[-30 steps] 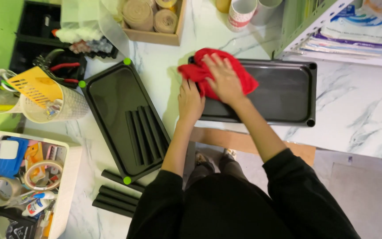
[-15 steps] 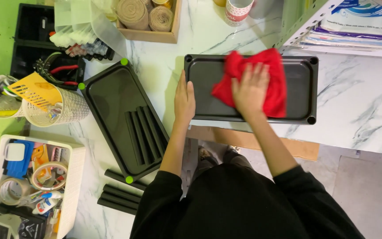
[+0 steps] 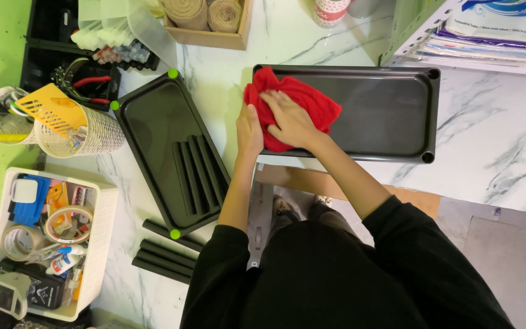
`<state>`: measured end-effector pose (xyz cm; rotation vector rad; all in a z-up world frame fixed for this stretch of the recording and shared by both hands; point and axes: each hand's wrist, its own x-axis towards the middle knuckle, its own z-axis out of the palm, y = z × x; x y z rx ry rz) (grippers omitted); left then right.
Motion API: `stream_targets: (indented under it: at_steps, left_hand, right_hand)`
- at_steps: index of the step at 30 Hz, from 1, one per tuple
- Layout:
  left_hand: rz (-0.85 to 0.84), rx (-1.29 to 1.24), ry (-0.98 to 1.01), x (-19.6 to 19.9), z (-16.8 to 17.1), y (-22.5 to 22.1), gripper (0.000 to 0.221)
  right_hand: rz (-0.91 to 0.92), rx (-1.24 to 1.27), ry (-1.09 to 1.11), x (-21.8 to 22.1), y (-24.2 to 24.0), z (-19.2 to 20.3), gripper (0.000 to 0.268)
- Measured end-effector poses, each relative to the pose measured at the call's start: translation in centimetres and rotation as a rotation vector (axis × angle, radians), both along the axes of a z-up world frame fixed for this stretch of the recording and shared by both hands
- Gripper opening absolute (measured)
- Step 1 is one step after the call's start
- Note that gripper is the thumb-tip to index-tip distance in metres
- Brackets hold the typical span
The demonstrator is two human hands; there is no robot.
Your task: Cleaning plastic shelving units using a spray bottle and cloth.
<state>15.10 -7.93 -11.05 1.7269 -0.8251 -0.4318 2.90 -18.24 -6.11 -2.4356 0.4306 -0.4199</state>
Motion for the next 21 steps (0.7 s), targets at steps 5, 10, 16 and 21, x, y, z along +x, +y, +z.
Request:
stream_targets:
  at_steps: [5,10,16,21]
  left_hand:
    - [-0.035,-0.196,-0.04,-0.3,0.6,0.2,0.074]
    - [-0.019,-0.238,-0.072,-0.8,0.2,0.2,0.067]
    - [-0.01,0.014,-0.419,-1.2,2.0,0.6,0.055]
    - [0.008,0.026,-0.416,-1.7,2.5,0.2,0.052]
  right_hand:
    - [0.197,0.103,0.106,-3.0,0.3,0.5,0.064]
    - [0.332,0.19,0.259,-5.7,-0.8,2.0,0.059]
    - [0.317,0.153,0.299,-14.2,-5.2,2.1,0.046]
    - [-0.042,0.337,0.674,-24.3,-9.7,6.3,0.052]
